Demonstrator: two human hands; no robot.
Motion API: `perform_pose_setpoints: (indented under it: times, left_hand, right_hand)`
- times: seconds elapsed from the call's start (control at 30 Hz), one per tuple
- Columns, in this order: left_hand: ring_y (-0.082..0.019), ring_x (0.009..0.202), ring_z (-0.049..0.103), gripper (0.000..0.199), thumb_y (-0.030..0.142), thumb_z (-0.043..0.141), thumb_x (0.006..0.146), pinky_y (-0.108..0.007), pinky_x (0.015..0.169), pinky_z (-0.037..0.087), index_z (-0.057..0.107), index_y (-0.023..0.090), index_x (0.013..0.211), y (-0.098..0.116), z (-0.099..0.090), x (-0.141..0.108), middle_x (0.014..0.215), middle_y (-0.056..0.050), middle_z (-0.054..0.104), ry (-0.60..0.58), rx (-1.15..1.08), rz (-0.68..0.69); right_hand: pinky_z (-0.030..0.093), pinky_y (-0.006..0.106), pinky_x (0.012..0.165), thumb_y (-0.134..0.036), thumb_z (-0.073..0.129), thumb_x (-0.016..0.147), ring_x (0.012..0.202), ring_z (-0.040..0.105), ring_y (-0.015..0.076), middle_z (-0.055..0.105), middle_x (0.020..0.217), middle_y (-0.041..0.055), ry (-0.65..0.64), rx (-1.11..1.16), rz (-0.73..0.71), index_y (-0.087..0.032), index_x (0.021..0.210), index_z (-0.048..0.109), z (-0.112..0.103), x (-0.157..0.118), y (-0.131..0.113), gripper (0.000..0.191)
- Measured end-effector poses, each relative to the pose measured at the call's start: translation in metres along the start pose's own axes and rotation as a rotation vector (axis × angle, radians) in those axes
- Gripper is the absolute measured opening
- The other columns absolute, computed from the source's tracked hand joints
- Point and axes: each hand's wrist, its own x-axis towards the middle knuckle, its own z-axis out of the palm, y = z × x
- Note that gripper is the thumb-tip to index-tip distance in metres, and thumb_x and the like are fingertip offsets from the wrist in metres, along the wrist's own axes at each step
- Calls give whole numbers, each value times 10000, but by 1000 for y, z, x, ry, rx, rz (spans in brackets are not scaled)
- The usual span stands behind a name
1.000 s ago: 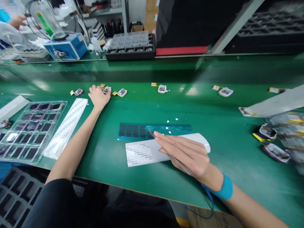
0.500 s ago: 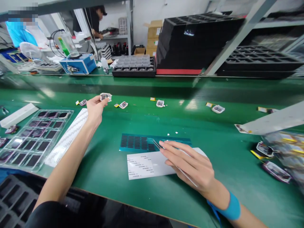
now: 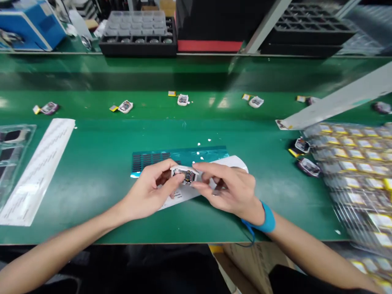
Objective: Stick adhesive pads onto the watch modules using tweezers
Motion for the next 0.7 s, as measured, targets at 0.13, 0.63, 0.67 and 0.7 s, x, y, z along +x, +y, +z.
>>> perform_pose_setpoints:
  times: [0.13,0.63,0.67,0.7]
  left_hand:
    - [-81,457,515,149,313,546,997,-214,454,409,574,177,943,-1,2,-2,646,26,609,-37,-76,-44]
    - [-88,471,538,129,282,547,994,-206,430,421,614,175,965,-2,7,-6,649,14,618,142,111,37]
    - [-90,472,542,126,276,550,992,-207,428,420,622,173,984,-1,7,-7,650,14,623,149,130,43]
    - [-91,471,546,127,271,550,990,-208,429,424,628,171,998,0,8,-8,647,16,625,154,152,51]
  right_hand:
    - [555,212,527,-191,708,975,555,689,110,790,841,30,-30,-65,-14,-170,1101,652,3,-2,-2,140]
    - [561,216,549,-172,687,986,660,744,130,795,872,42,-121,-119,-30,-137,1110,699,1,0,1,129]
    - [582,213,576,-152,694,977,690,756,134,800,889,40,-122,-111,-35,-144,1125,700,0,-1,1,149]
    - [603,211,608,-133,699,967,721,766,136,804,909,35,-125,-103,-46,-158,1145,699,-1,-2,1,180]
